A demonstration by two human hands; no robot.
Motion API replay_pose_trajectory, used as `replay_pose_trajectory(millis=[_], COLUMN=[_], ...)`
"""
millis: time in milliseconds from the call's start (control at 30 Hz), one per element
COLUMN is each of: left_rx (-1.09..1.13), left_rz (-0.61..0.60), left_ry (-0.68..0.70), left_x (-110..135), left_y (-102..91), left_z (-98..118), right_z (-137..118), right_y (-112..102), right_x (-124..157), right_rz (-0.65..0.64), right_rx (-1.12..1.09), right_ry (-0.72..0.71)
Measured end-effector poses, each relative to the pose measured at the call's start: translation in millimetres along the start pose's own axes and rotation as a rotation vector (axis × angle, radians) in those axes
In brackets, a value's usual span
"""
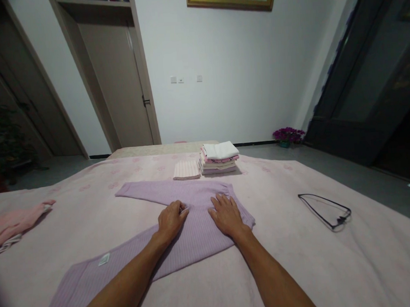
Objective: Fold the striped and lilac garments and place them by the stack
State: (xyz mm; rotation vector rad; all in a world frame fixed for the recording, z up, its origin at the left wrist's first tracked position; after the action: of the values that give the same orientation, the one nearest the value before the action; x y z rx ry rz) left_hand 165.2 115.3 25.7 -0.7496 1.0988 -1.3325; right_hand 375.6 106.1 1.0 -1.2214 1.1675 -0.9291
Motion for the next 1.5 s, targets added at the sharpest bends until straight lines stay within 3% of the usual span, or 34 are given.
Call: replay_pose_trajectory(millis=[133, 200, 333, 467, 600, 767, 967, 1133, 1267, 1367, 1500], left_rx=[-0.076, -0.036, 0.103, 0.114, 0.072, 0.054, -0.023, -0.121, -0.161, -0.21, -0.242], left_rz=[0.125, 0.123, -0.009, -0.136, -0.195, -0.253, -0.297, -0.226, -0.183, -0.121, -0.057], left_ry=[0.204, 0.359, 0.599, 0.666, 0.704, 0.715, 0.642, 0.505, 0.373, 0.307, 0.277], left_x=[11.1, 24.2, 55.7, 73.1, 79.9, 93.4, 114.3, 121.3, 123.3, 123.2, 122.3], left_y=[-11.6, -13.2, -10.0, -4.6, -1.7, -9.5, -36.5, -59.2, -64.4, -63.7, -62.5], left_z=[13.1, 18.5, 14.7, 4.5, 2.8, -13.0, -64.4, -119.8, -159.0, -178.2, -188.5], right_z=[1.2, 1.0, -4.4, -34.6, -70.1, -66.7, -30.0, -2.9, 10.0, 15.7, 17.4], right_y=[0.6, -1.2, -13.6, -23.4, -14.4, -4.2, 0.1, 2.6, 4.3, 6.9, 8.5], right_x=[0.1, 0.3, 3.6, 14.1, 27.6, 29.6, 18.9, 12.0, 8.1, 5.3, 3.5], right_rz=[-0.02, -0.026, 0.032, 0.09, 0.019, -0.06, -0.062, -0.058, -0.048, -0.034, -0.005], right_rx=[0.001, 0.002, 0.027, 0.01, -0.039, -0.036, 0.016, 0.042, 0.056, 0.075, 0.09], right_ry=[0.021, 0.023, 0.031, -0.088, -0.234, -0.223, -0.135, -0.015, 0.042, 0.075, 0.084])
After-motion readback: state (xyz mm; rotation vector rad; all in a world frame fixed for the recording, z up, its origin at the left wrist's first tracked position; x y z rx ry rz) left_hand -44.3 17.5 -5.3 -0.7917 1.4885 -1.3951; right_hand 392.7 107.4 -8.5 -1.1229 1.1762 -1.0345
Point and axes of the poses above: each hand's wrist, its own x-axis away from the middle knuckle, its own y-axis out of the palm, z = x × y, the point moved 7 cm from there along -x, towards the middle knuckle, and after that the axes turned 3 degrees about -y, right-handed, at the moved point
